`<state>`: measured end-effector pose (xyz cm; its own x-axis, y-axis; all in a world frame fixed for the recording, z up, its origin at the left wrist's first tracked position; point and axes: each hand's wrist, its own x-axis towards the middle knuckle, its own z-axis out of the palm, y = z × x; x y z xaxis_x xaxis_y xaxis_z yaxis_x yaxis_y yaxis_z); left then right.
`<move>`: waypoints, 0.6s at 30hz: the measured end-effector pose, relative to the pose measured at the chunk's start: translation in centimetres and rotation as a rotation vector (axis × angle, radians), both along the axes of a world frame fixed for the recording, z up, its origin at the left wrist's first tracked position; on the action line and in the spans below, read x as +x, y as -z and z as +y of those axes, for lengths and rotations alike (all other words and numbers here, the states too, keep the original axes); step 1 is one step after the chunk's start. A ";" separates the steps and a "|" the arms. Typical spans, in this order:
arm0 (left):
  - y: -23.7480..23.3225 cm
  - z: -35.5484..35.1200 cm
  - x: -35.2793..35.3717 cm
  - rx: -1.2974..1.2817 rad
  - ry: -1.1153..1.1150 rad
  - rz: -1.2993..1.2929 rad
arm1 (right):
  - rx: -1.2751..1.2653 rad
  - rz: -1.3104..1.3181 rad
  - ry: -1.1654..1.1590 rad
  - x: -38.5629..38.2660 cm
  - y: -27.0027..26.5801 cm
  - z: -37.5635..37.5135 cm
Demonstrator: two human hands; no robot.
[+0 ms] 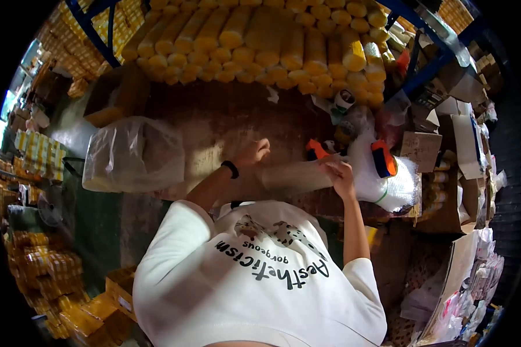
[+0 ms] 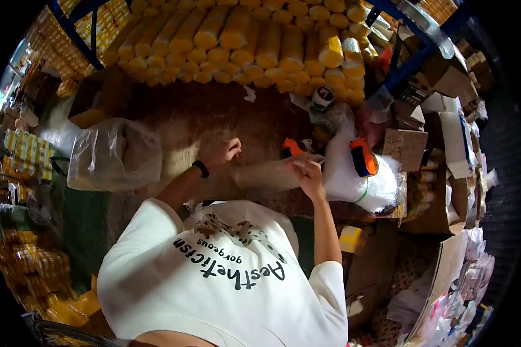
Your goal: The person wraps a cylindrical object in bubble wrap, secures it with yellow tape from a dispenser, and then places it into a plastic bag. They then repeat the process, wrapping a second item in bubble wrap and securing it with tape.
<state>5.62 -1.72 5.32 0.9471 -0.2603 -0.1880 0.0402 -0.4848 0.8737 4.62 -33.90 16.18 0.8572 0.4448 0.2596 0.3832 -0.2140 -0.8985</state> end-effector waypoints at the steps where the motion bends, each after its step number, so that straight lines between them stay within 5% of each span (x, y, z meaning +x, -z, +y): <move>1: -0.7 0.4 0.1 0.016 0.011 -0.066 | 0.085 0.029 -0.014 -0.1 0.3 0.2; 3: -1.7 1.2 0.1 0.040 0.019 -0.196 | 0.123 0.055 -0.069 0.2 0.1 0.3; 5: 8.1 2.8 0.3 0.274 0.164 -0.553 | 0.135 0.078 -0.090 0.4 0.3 0.3; 7: 11.2 2.9 0.2 0.458 0.318 -0.490 | 0.119 0.091 -0.068 0.4 0.9 -0.1; 8: 12.3 2.2 0.0 0.515 0.398 -0.243 | 0.102 0.048 -0.076 0.6 1.4 -0.5; 9: 12.4 1.6 -0.4 0.565 0.475 0.007 | 0.086 0.004 -0.081 0.7 2.0 -0.9; 14: 11.1 1.2 -1.6 0.366 0.127 -0.232 | 0.184 0.143 -0.016 0.9 5.1 -3.0; 18: 0.4 3.7 -3.4 0.132 -0.115 -0.283 | 0.298 0.276 0.063 0.0 3.1 -3.0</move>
